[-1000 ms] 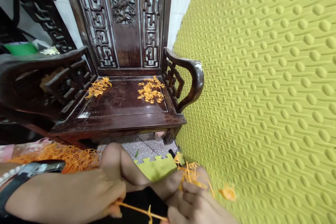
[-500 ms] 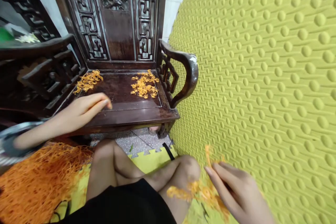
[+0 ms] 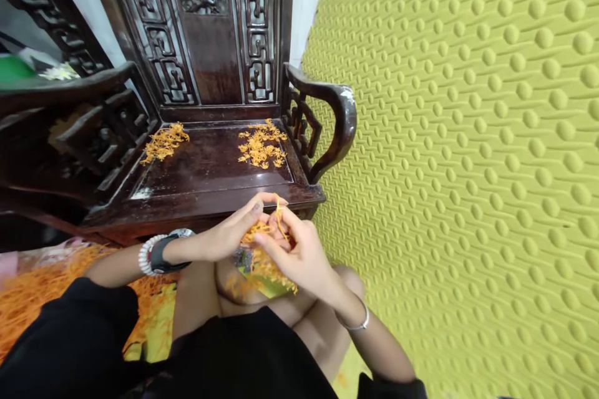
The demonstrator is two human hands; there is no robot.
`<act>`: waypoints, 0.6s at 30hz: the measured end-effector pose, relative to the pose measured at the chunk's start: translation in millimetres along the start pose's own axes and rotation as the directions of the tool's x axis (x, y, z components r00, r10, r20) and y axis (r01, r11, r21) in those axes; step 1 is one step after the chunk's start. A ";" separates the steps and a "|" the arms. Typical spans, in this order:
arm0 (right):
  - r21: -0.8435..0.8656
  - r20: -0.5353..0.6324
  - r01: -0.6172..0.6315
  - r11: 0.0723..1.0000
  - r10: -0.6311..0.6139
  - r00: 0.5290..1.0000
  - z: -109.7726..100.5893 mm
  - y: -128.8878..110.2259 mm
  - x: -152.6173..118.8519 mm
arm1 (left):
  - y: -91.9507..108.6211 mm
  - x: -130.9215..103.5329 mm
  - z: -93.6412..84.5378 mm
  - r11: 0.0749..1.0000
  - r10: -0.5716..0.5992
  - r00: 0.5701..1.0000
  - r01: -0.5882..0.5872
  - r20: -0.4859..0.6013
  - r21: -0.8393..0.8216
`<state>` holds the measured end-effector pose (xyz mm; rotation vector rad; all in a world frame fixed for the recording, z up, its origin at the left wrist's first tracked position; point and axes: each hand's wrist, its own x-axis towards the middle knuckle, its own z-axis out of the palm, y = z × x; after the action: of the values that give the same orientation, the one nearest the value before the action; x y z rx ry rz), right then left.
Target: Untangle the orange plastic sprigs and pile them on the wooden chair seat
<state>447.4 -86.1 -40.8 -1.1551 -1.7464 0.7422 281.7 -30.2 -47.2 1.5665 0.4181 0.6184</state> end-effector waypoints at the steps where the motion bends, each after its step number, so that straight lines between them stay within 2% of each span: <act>1: -0.043 0.025 -0.011 0.999 0.012 1.000 2.4 -1.7 0.0 | 0.2 -4.8 -0.1 0.998 0.025 1.000 -0.024 -0.014 0.065; 3: -0.067 0.147 -0.053 0.996 0.063 0.987 4.7 -5.4 -1.4 | 1.1 -13.4 -1.9 0.980 0.075 0.997 -0.069 -0.028 0.185; 5: 0.018 0.345 -0.130 0.991 0.116 0.931 6.0 -8.9 -3.8 | 2.3 -20.1 -4.6 0.937 0.141 0.989 -0.121 -0.038 0.327; 7: 0.110 0.478 -0.213 0.971 0.136 0.868 8.4 -11.3 -6.3 | 3.2 -25.1 -7.5 0.836 0.232 0.971 -0.171 -0.054 0.521; 8: 0.130 0.487 -0.228 0.965 0.138 0.862 10.4 -11.7 -7.3 | 3.3 -27.1 -8.8 0.769 0.281 0.958 -0.190 -0.056 0.610; 10: 0.104 0.387 -0.197 0.975 0.143 0.911 15.1 -11.1 -8.5 | 3.0 -30.8 -10.5 0.684 0.339 0.940 -0.219 -0.038 0.696; 12: 0.019 0.202 -0.124 0.992 0.118 0.972 19.6 -9.0 -8.9 | 1.9 -34.3 -10.7 0.696 0.332 0.943 -0.235 -0.014 0.679; 14: -0.059 0.094 -0.064 0.996 0.070 0.993 22.7 -7.3 -9.2 | 0.2 -37.3 -9.3 0.697 0.329 0.944 -0.243 0.000 0.675; 16: -0.098 0.103 -0.006 0.995 0.016 0.994 23.5 -7.1 -9.6 | -1.0 -39.5 -7.3 0.624 0.384 0.923 -0.266 0.007 0.735; 18: -0.110 0.148 0.041 0.993 -0.025 0.989 22.8 -8.4 -10.0 | -0.8 -41.3 -5.5 0.508 0.442 0.896 -0.282 0.034 0.814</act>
<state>425.2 -98.8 -47.0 -1.1680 -1.9471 0.7323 246.0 -50.8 -53.6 2.5482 0.5503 0.9893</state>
